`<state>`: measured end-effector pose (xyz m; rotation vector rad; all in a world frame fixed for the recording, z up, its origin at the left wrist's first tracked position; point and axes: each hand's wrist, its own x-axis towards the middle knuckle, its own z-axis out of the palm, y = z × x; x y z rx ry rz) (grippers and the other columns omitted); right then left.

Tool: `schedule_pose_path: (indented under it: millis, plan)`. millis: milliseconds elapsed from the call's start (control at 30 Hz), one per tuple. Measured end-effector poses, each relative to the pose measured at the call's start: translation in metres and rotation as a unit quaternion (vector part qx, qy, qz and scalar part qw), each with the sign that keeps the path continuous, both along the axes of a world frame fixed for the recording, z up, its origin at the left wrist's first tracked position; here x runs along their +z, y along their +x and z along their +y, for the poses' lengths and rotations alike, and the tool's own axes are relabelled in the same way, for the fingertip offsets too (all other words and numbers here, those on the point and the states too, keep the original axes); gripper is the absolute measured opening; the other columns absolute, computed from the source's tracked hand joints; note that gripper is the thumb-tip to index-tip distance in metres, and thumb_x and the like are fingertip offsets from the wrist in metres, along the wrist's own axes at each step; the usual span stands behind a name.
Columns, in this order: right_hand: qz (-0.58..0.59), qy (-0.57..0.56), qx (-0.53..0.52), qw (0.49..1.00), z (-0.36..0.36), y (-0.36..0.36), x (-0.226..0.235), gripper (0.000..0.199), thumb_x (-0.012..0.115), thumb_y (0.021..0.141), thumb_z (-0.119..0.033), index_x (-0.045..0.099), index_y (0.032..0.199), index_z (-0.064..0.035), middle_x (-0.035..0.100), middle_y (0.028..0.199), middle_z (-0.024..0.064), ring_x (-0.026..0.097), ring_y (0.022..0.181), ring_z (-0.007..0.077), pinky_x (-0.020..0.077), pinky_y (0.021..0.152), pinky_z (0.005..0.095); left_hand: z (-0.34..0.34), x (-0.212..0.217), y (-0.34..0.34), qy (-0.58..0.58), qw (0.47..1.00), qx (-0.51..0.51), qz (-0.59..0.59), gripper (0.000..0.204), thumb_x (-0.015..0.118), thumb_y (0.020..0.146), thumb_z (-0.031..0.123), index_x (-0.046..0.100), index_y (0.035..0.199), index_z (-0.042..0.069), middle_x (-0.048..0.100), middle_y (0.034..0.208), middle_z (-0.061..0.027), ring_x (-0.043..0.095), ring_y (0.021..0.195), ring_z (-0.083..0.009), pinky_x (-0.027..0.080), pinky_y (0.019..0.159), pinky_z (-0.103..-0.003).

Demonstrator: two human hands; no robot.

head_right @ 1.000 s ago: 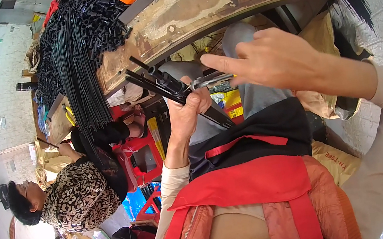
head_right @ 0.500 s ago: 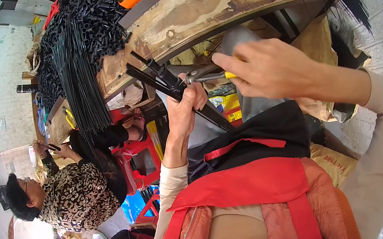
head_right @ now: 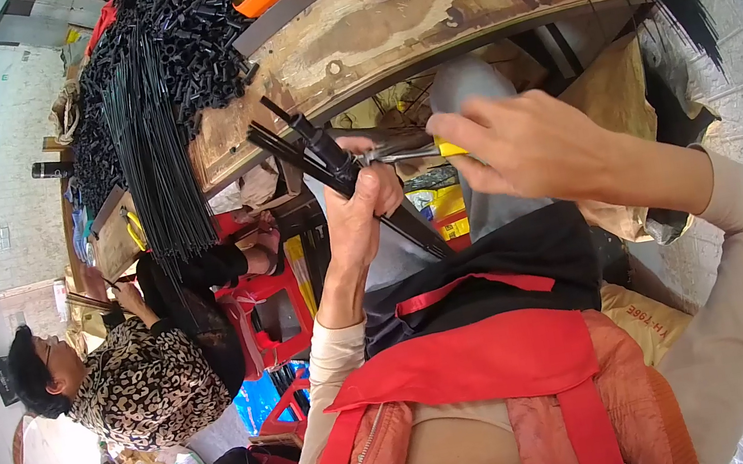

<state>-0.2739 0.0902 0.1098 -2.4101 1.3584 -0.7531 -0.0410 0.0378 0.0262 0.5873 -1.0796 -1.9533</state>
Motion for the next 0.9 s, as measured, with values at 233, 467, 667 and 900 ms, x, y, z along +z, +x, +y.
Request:
schedule_pose_path:
  millis: [233,467,667,900]
  plan:
    - [-0.121,0.49,-0.039,0.862,0.015,0.015,0.024,0.044,0.069,0.082,-0.013,0.047,0.118,0.0006,0.058,0.069,0.0093,0.059,0.057,0.0133,0.045,0.052,0.0329,0.006,0.01,0.009,-0.002,0.997,-0.069,0.016,0.066,0.076,0.084,0.035,0.05,0.132,-0.002,0.054,0.067,0.0019,0.046,0.056,-0.0058,0.035,0.052,-0.022]
    - [-0.05,0.041,-0.029,0.997,0.014,0.001,0.002,0.039,0.066,0.085,-0.015,0.049,0.116,0.0017,0.057,0.071,0.0094,0.057,0.058,0.0337,0.0502,0.062,0.0391,-0.004,0.024,0.011,-0.017,0.997,-0.054,-0.047,0.043,0.072,0.088,0.03,0.061,0.119,0.001,0.052,0.071,0.0043,0.044,0.062,-0.0032,0.035,0.057,-0.02]
    - [-0.216,0.604,0.025,0.767,0.015,0.006,0.02,0.041,0.071,0.083,-0.016,0.051,0.115,0.0002,0.057,0.067,0.007,0.061,0.059,0.0194,0.0469,0.057,0.0315,-0.007,0.024,0.016,-0.073,0.987,-0.129,-0.068,0.053,0.075,0.085,0.035,0.058,0.117,-0.004,0.048,0.07,0.004,0.041,0.058,-0.0048,0.032,0.052,-0.022]
    - [-0.004,-0.098,-0.026,0.995,0.014,0.0,0.007,0.031,0.062,0.09,-0.018,0.052,0.111,0.0026,0.056,0.063,0.0118,0.061,0.055,0.028,0.0494,0.057,0.0356,-0.012,0.025,0.011,-0.097,0.986,-0.092,-0.097,0.056,0.07,0.089,0.035,0.054,0.121,-0.008,0.045,0.065,0.0015,0.038,0.055,-0.0082,0.032,0.052,-0.024]
